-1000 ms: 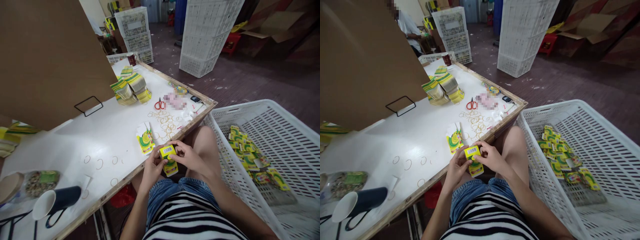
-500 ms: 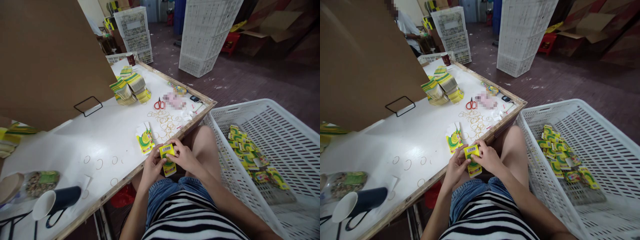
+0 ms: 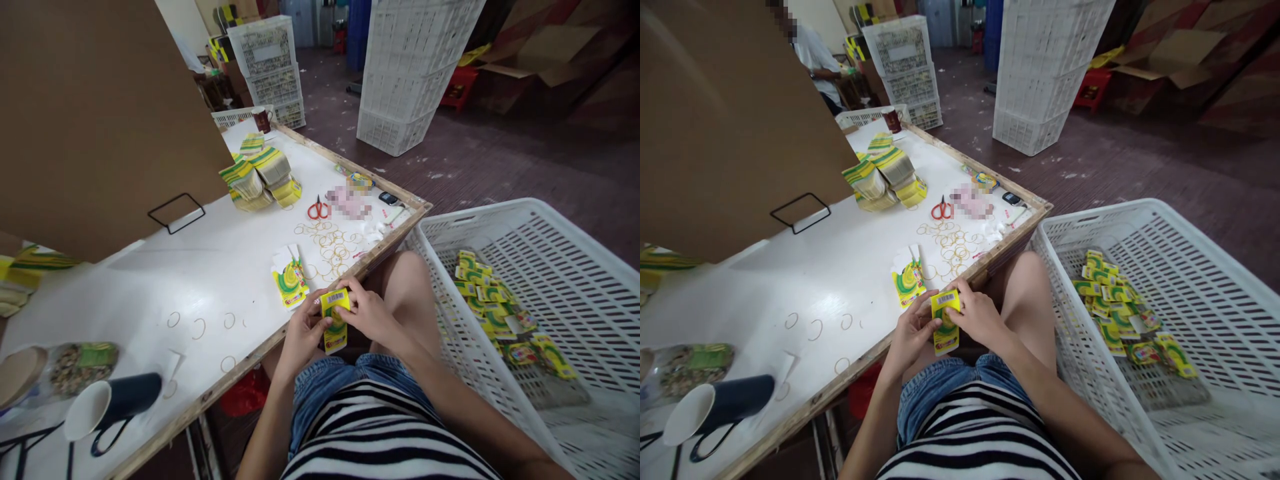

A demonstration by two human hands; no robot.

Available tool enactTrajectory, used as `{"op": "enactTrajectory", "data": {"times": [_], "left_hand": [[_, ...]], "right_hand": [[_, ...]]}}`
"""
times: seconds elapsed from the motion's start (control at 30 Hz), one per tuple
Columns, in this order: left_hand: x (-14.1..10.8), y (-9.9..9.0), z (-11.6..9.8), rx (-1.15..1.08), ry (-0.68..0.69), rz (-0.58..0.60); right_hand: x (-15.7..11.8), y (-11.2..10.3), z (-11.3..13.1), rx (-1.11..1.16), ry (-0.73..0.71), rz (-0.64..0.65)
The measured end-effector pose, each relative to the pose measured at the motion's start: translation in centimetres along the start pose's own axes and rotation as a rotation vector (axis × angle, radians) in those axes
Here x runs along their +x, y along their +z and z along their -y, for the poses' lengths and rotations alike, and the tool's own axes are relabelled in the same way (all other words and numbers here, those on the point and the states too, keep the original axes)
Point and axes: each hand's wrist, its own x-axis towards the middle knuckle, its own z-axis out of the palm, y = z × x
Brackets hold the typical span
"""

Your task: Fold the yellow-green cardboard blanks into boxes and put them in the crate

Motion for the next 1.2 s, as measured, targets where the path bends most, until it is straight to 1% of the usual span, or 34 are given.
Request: {"op": "enactTrajectory", "data": {"times": [0.2,0.3,0.37,0.43,0.5,0.53,0.63,0.77,0.8,0.83,0.87,0.9,0.93,0.97,1.0,1.03,1.07,1.1,1.13,1.2], "left_hand": [[0.2,0.0,0.2,0.001,-0.013,-0.004],[0.3,0.1,0.3,0.035,-0.008,-0.028],[0.4,0.0,0.2,0.045,0.003,-0.049],[0.3,-0.2,0.0,0.019,0.005,-0.053],[0.2,-0.6,-0.3,-0.013,-0.006,-0.032],[0.2,-0.7,-0.4,-0.023,-0.013,-0.02],[0.2,-0.4,-0.5,-0.042,-0.022,0.002],[0.8,1.2,0.2,-0.074,0.0,0.031],[1.1,1.5,0.4,-0.059,0.021,0.029],[1.4,1.5,0.6,-0.02,0.053,0.006],[1.8,1.2,0.8,0.053,0.098,-0.047],[2.3,0.6,0.9,0.16,0.154,-0.133],[2.7,-0.3,1.0,0.3,0.21,-0.251],[3.2,-1.3,1.2,0.471,0.253,-0.394],[3.5,-2.4,1.3,0.649,0.265,-0.53],[3.8,-3.4,1.4,0.806,0.227,-0.626],[4.1,-4.3,1.5,0.935,0.165,-0.674],[4.2,-4.9,1.7,1.045,0.103,-0.693],[4.3,-5.3,1.8,1.125,0.042,-0.698],[4.3,-5.5,2.0,1.206,-0.029,-0.702]], "right_hand": [[0.1,0.4,0.2,-0.143,0.023,-0.039],[0.5,0.5,0.5,-0.169,0.059,-0.057],[0.7,0.3,0.6,-0.148,0.059,-0.071],[0.8,-0.1,0.4,-0.04,0.0,-0.025],[0.7,-0.6,0.0,0.136,-0.08,0.046],[0.6,-0.8,-0.3,0.214,-0.107,0.054],[0.0,-0.8,-1.1,0.362,-0.095,-0.012],[-0.6,0.0,-1.4,0.544,-0.046,-0.071],[-0.7,0.0,-1.5,0.585,-0.042,-0.112],[-0.7,-0.2,-1.6,0.622,-0.032,-0.182],[-0.8,-0.7,-1.8,0.662,-0.016,-0.299],[-0.8,-1.3,-2.1,0.708,-0.009,-0.469],[-0.9,-2.2,-2.5,0.758,-0.022,-0.683],[-0.9,-3.2,-2.9,0.814,-0.052,-0.903],[-0.9,-4.3,-3.4,0.876,-0.091,-1.101],[-1.0,-5.1,-3.9,0.942,-0.12,-1.222],[-1.0,-5.8,-4.4,1.015,-0.108,-1.257],[-1.0,-6.1,-4.7,1.086,-0.063,-1.233],[-1.1,-6.0,-4.9,1.147,0.005,-1.172],[-1.1,-4.7,-4.8,1.224,0.144,-1.021]]}}
